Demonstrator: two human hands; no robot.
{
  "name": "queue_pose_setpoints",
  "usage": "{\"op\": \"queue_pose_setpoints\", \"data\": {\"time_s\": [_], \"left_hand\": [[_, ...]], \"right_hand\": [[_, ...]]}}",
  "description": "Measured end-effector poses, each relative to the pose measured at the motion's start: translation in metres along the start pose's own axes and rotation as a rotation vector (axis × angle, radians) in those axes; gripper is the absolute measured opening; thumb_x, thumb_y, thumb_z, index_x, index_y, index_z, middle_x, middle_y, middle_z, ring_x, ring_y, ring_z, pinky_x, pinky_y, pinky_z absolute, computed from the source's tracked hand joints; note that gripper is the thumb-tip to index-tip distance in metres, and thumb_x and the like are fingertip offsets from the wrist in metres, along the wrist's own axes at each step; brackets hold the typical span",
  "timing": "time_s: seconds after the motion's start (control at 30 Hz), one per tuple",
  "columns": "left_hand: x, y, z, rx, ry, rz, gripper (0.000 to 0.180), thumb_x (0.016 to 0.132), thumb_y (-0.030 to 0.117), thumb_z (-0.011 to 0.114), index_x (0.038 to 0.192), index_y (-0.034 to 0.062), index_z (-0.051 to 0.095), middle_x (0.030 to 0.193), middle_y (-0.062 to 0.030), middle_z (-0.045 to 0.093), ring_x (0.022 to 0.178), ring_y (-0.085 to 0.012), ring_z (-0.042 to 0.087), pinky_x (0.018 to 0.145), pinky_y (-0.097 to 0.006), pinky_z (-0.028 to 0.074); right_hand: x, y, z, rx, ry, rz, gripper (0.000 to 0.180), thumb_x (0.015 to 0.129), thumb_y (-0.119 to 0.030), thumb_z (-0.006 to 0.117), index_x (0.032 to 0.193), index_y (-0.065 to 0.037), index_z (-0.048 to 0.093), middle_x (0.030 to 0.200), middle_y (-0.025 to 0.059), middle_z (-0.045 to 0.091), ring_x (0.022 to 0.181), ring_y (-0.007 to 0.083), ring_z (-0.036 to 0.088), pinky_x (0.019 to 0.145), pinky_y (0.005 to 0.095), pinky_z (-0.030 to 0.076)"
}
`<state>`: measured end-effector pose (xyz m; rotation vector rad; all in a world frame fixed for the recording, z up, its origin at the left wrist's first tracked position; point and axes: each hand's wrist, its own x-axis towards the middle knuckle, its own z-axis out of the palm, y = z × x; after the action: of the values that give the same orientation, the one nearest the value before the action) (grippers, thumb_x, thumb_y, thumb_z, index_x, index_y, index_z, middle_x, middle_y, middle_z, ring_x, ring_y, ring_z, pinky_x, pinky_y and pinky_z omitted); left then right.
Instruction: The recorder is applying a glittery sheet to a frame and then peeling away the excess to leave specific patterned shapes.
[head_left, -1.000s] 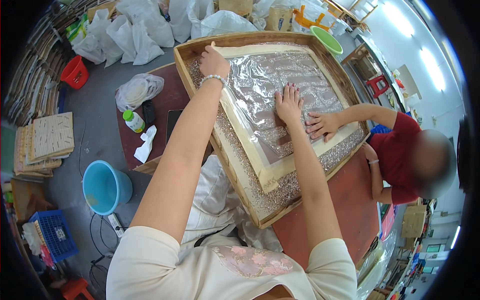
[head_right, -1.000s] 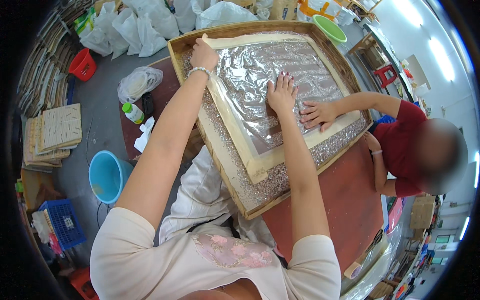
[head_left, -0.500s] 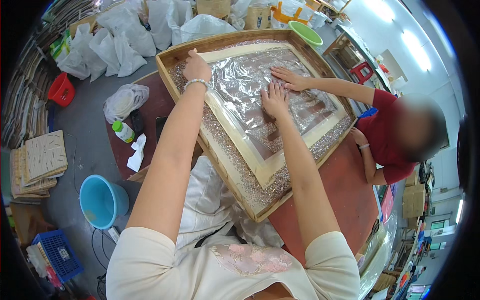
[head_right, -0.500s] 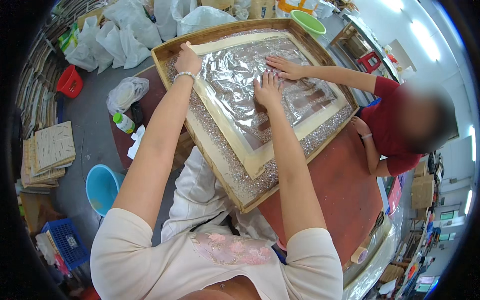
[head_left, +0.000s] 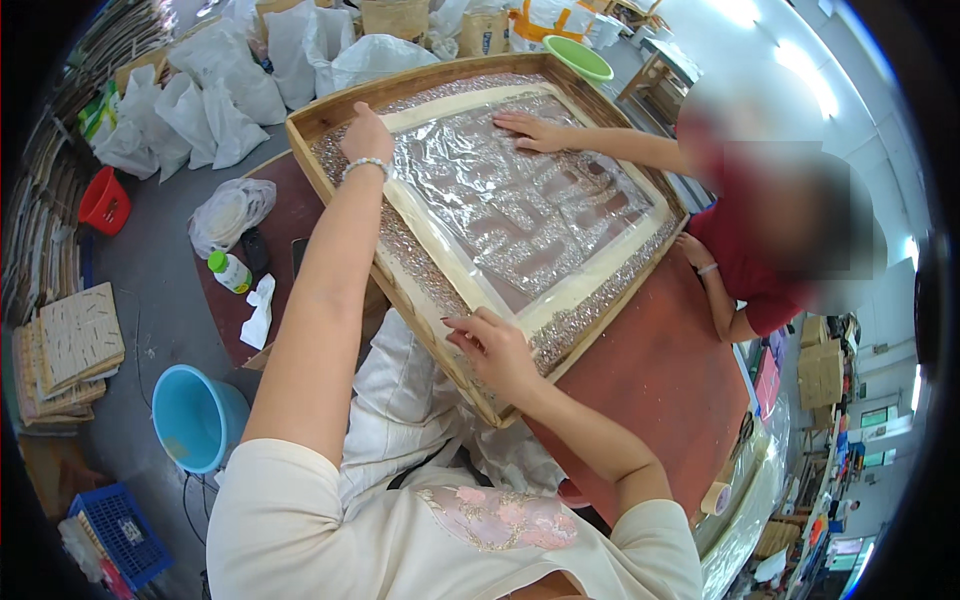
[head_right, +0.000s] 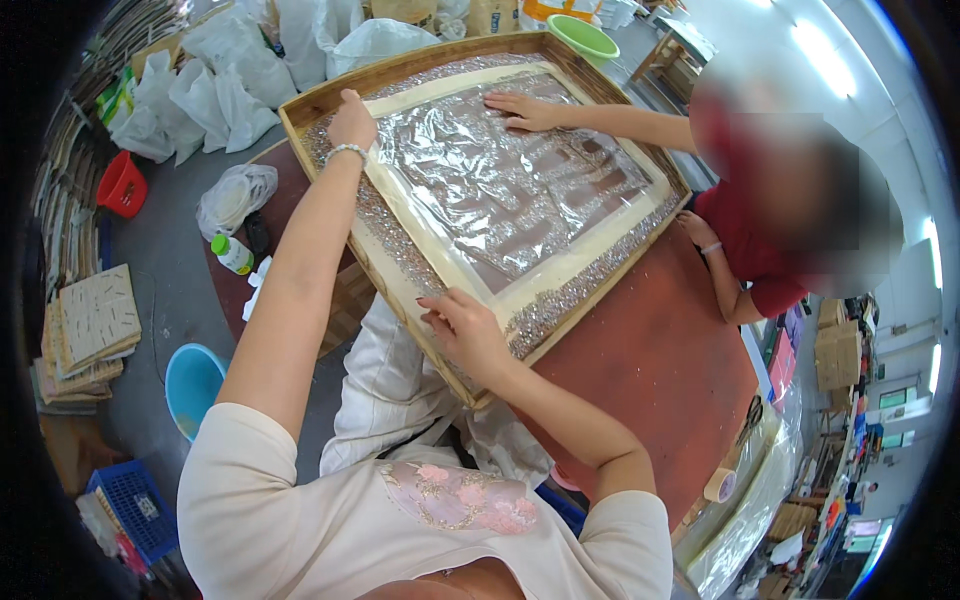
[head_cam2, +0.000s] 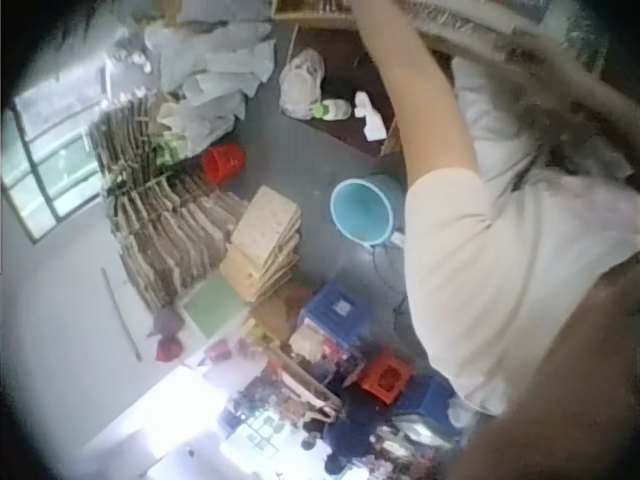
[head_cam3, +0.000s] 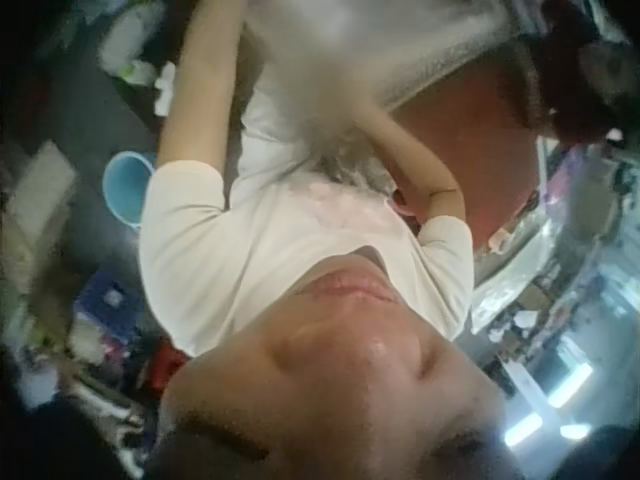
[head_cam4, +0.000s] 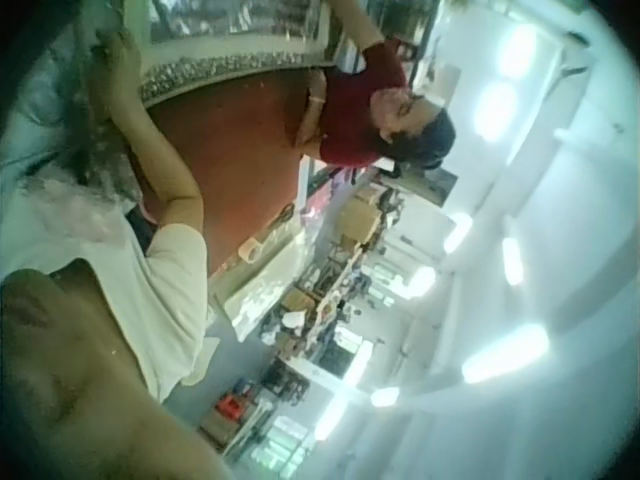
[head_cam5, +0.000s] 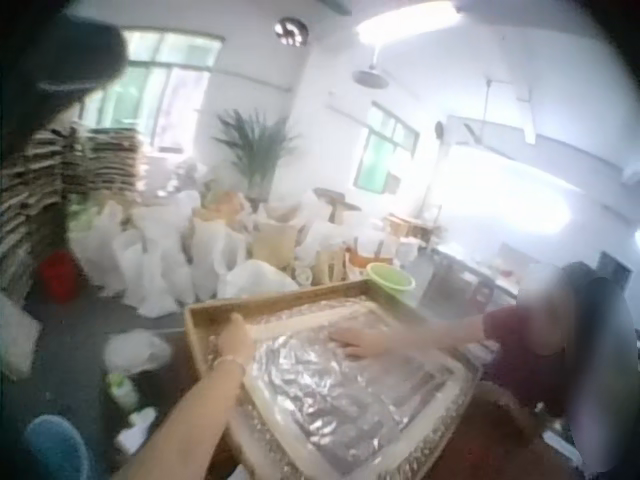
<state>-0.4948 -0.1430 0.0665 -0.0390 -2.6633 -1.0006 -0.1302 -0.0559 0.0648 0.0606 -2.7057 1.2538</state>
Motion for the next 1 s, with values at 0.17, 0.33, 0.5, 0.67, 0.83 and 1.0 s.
{"op": "queue_pose_setpoints", "data": {"time_s": [0.17, 0.33, 0.5, 0.67, 0.83, 1.0], "left_hand": [[-0.002, -0.002, -0.005, 0.067, 0.055, 0.087, 0.025, 0.092, 0.013, 0.047, 0.114, 0.0019, 0.042, 0.103, -0.0223, 0.064, 0.093, -0.0396, 0.065, 0.080, -0.049, 0.052], [-0.004, 0.001, -0.014, -0.012, 0.036, 0.061, 0.045, 0.083, 0.022, 0.065, 0.117, 0.0042, 0.040, 0.109, -0.0224, 0.062, 0.098, -0.0411, 0.063, 0.083, -0.050, 0.051], [0.000, -0.004, -0.012, -0.101, 0.078, 0.057, 0.053, 0.080, 0.027, 0.069, 0.118, 0.0048, 0.040, 0.110, -0.0220, 0.062, 0.100, -0.0420, 0.062, 0.085, -0.050, 0.049], [0.003, 0.002, -0.023, -0.097, 0.091, 0.013, 0.044, 0.081, 0.017, 0.063, 0.116, 0.0037, 0.041, 0.110, -0.0225, 0.063, 0.101, -0.0423, 0.062, 0.087, -0.050, 0.049], [0.007, 0.004, -0.024, -0.100, 0.113, 0.026, 0.043, 0.080, 0.014, 0.063, 0.115, 0.0025, 0.041, 0.109, -0.0220, 0.063, 0.100, -0.0415, 0.062, 0.087, -0.050, 0.049], [-0.001, 0.010, -0.028, -0.198, 0.152, 0.011, 0.041, 0.083, 0.019, 0.062, 0.114, 0.0020, 0.042, 0.112, -0.0230, 0.061, 0.102, -0.0424, 0.061, 0.087, -0.050, 0.049]], "right_hand": [[-0.034, 0.001, -0.001, -0.260, 0.260, -0.320, 0.021, 0.084, -0.003, 0.062, 0.104, -0.001, 0.065, 0.103, 0.0109, 0.064, 0.093, 0.0289, 0.061, 0.081, 0.0375, 0.049], [-0.088, 0.019, 0.004, -0.331, 0.260, -0.224, 0.027, 0.085, -0.010, 0.062, 0.111, -0.003, 0.063, 0.108, 0.0108, 0.064, 0.102, 0.0277, 0.059, 0.089, 0.0419, 0.046], [-0.123, 0.023, 0.021, -0.421, 0.285, -0.212, 0.039, 0.083, -0.011, 0.063, 0.120, -0.002, 0.058, 0.121, 0.0144, 0.057, 0.117, 0.0347, 0.050, 0.102, 0.0505, 0.036], [-0.135, 0.030, 0.034, -0.431, 0.320, -0.207, 0.048, 0.079, -0.005, 0.067, 0.125, 0.000, 0.053, 0.127, 0.0173, 0.052, 0.122, 0.0382, 0.047, 0.105, 0.0511, 0.035], [-0.135, 0.028, 0.030, -0.396, 0.303, -0.192, 0.049, 0.079, -0.001, 0.066, 0.127, 0.001, 0.053, 0.128, 0.0180, 0.052, 0.123, 0.0391, 0.047, 0.104, 0.0503, 0.037], [-0.141, 0.027, 0.032, -0.337, 0.360, -0.184, 0.046, 0.079, 0.003, 0.063, 0.124, 0.001, 0.056, 0.128, 0.0173, 0.054, 0.124, 0.0386, 0.047, 0.104, 0.0497, 0.037]]}}
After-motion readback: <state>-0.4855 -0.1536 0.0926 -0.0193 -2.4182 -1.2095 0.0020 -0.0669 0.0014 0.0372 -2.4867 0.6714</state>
